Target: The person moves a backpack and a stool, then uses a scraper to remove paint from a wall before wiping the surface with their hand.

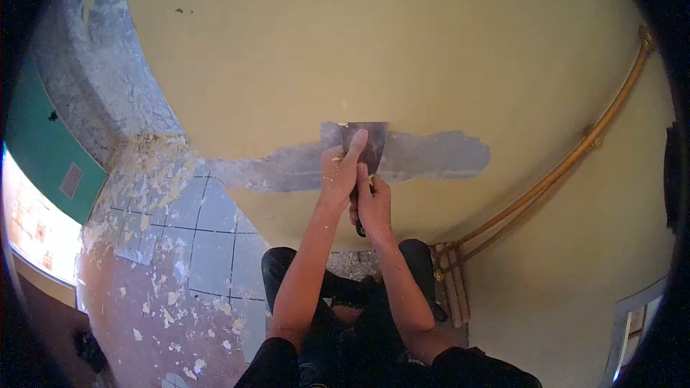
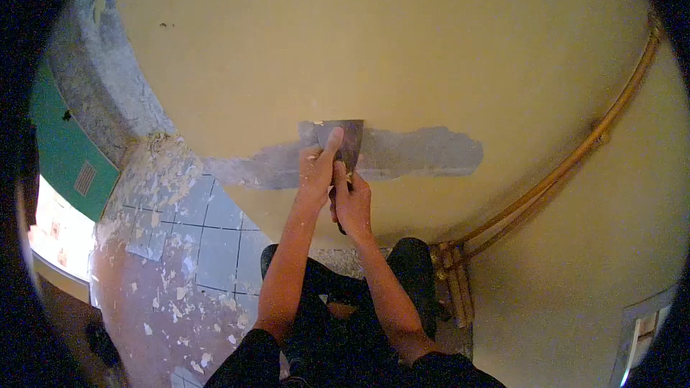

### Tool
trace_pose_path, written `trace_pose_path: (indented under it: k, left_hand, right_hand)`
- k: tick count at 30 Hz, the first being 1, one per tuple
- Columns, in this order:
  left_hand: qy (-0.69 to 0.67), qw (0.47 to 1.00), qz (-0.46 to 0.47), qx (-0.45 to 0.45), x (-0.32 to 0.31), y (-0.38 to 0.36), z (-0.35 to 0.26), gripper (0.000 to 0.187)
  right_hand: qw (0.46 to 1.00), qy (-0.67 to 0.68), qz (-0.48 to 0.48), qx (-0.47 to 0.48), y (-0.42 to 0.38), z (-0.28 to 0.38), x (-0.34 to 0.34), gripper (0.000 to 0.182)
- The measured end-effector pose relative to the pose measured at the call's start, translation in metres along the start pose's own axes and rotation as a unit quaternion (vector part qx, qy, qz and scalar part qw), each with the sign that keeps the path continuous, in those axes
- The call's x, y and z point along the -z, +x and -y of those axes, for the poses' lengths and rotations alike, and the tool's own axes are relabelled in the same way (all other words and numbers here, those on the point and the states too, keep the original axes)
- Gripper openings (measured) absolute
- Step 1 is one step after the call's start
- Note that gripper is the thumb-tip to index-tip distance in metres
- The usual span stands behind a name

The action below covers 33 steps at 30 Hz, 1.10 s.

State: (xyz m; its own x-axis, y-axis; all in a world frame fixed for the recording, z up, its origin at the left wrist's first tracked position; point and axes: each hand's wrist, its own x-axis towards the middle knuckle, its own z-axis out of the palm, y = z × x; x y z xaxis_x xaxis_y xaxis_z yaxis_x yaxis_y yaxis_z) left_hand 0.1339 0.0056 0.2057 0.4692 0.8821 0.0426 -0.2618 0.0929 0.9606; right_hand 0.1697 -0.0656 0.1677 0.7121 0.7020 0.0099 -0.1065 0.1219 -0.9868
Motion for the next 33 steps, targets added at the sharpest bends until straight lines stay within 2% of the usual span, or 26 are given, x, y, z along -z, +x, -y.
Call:
trace_pose_path:
  k: [5, 8, 10, 11, 13, 17, 19, 21, 23, 25, 27, 28, 30, 33]
  left_hand:
    - [0.022, 1.0, 0.0, -0.006, 0.009, 0.005, 0.025, 0.05]
    - [0.061, 0.997, -0.028, -0.032, 0.001, 0.009, 0.022, 0.051]
    - [-0.08, 0.997, -0.018, -0.012, -0.008, 0.002, 0.003, 0.052]
    - [-0.08, 0.997, -0.023, -0.007, -0.005, 0.002, 0.011, 0.052]
    - [0.033, 0.999, -0.024, -0.003, 0.006, 0.001, 0.021, 0.049]
    - [0.05, 0.998, -0.029, -0.004, 0.006, 0.003, 0.012, 0.049]
    - [-0.011, 1.0, -0.002, 0.001, 0.01, 0.009, 0.006, 0.051]
    - [0.003, 1.0, -0.02, -0.009, 0.018, 0.006, 0.029, 0.05]
    - [0.159, 0.984, -0.074, -0.029, 0.023, 0.011, 0.052, 0.052]
    - [0.136, 0.988, -0.065, -0.044, 0.02, 0.012, 0.033, 0.054]
    - [0.174, 0.977, -0.093, -0.087, 0.017, 0.017, 0.014, 0.058]
    - [0.176, 0.977, -0.092, -0.077, 0.016, 0.012, 0.012, 0.058]
    - [0.058, 0.996, -0.064, -0.016, 0.017, 0.002, 0.01, 0.06]
    - [0.127, 0.988, -0.075, -0.034, 0.017, -0.007, 0.018, 0.059]
  right_hand:
    - [0.999, -0.029, -0.028, 0.016, -0.006, -0.011, -0.001, 0.042]
    - [1.0, -0.02, 0.005, -0.001, -0.003, -0.003, 0.002, 0.041]
    - [1.0, 0.009, 0.013, 0.009, -0.002, 0.002, -0.002, 0.041]
    - [1.0, 0.007, 0.015, 0.003, -0.004, 0.0, 0.0, 0.041]
    - [1.0, -0.001, 0.003, 0.004, -0.01, -0.006, 0.0, 0.041]
    - [1.0, -0.026, 0.012, 0.006, 0.001, -0.016, 0.0, 0.041]
    - [1.0, -0.001, 0.015, -0.004, -0.003, 0.004, -0.012, 0.042]
    - [0.999, -0.025, 0.022, 0.011, -0.005, -0.012, -0.005, 0.043]
    - [0.999, -0.042, 0.006, 0.019, -0.011, -0.022, -0.003, 0.044]
    - [0.998, -0.052, 0.005, 0.026, -0.002, -0.015, -0.008, 0.044]
    - [0.999, -0.043, 0.019, -0.003, 0.001, -0.002, -0.014, 0.044]
    - [0.999, -0.045, 0.016, -0.014, 0.0, -0.002, -0.013, 0.044]
    - [0.999, -0.03, 0.035, 0.007, -0.003, -0.001, -0.012, 0.044]
    - [0.999, -0.051, 0.002, 0.017, -0.011, -0.017, -0.009, 0.044]
